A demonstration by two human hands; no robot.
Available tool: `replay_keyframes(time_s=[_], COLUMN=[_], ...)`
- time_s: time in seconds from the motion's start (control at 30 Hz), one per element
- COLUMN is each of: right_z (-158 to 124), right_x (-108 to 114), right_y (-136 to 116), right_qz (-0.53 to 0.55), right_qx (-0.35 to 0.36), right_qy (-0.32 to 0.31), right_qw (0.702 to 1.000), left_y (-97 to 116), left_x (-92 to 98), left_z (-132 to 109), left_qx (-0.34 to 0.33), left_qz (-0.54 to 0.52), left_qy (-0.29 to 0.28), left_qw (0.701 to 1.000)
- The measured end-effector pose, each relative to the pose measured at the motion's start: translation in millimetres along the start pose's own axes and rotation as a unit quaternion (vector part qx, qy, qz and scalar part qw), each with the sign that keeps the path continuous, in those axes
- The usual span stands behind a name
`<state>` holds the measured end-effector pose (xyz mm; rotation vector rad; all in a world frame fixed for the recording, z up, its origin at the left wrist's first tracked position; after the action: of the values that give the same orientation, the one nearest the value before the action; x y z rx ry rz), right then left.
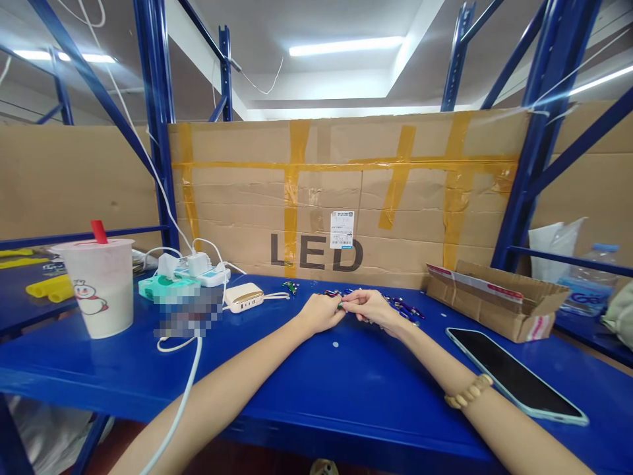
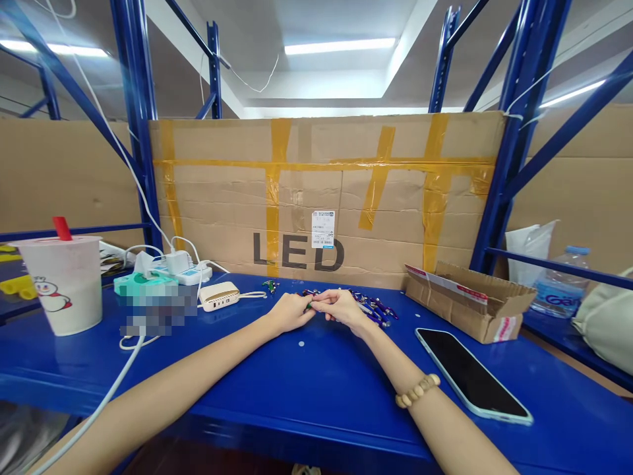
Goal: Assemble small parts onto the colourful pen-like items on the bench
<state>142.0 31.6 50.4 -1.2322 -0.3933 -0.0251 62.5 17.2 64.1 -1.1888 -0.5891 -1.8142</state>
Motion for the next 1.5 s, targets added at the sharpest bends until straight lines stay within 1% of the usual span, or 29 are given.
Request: replay_keyframes(time_s=[0.13, 0.27, 0.37, 0.47, 0.57, 0.73, 0.97, 1.07, 1.2, 1.33, 1.5], right_z=[-4.0, -5.9, -8.1, -9.6, -7.6, -3.2, -1.0, -0.5, -0.1, 1.0, -0.2], right_x=[-2.5, -3.6, -1.9, -1.6, 0.1, 6.4, 7.4, 7.2, 3.7, 2.0, 5.4], right_y=[4.8, 14.6, 20.5, 22.0, 21.0, 21.6, 8.8, 4.0, 5.4, 5.8, 6.0], right_qz=[0.046, 0.045, 0.04, 0.053, 0.06, 0.054, 0.004, -0.004, -0.004, -0.004, -0.034], right_qx=[-0.043, -0.094, -0.136, -0.158, -0.144, -0.112, -0.05, -0.026, -0.03, -0.033, -0.054], right_qy=[-0.01, -0.016, -0.002, 0.007, 0.02, 0.069, 0.087, 0.081, 0.049, 0.03, 0.041], right_qw=[0.998, 0.994, 0.99, 0.986, 0.987, 0.99, 0.995, 0.996, 0.998, 0.999, 0.997], left_y=[1.5, 4.4, 4.3, 2.7, -1.0, -9.9, -13.3, -16.2, -19.8, -16.8, -7.0], left_x=[-4.6, -8.4, -8.6, -7.7, -5.6, -3.7, -5.6, -6.9, -8.1, -7.7, -6.1], left_z=[0.8, 1.0, 1.2, 1.5, 2.5, 4.2, 6.1, 6.3, 5.6, 4.5, 3.2], left_qx=[-0.004, -0.017, -0.018, -0.013, 0.009, 0.06, 0.074, 0.086, 0.101, 0.088, 0.043], left_qz=[0.03, 0.053, 0.059, 0.056, 0.038, 0.004, -0.007, -0.012, -0.016, -0.01, 0.001], left_qy=[-0.02, -0.038, -0.033, -0.022, -0.012, -0.011, -0.009, -0.013, -0.023, -0.038, -0.056], left_qw=[0.999, 0.998, 0.998, 0.998, 0.999, 0.998, 0.997, 0.996, 0.995, 0.995, 0.997])
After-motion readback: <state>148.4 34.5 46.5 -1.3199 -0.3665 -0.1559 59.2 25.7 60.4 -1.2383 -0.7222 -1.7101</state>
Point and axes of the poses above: each hand's wrist, its own z-axis towards the middle knuckle, its own x-axis out of the back of the hand, y = z × x, the point moved 9 cm from there along z, towards the middle knuckle, and after that the axes turned 6 degrees about x, right-handed, at the moved point
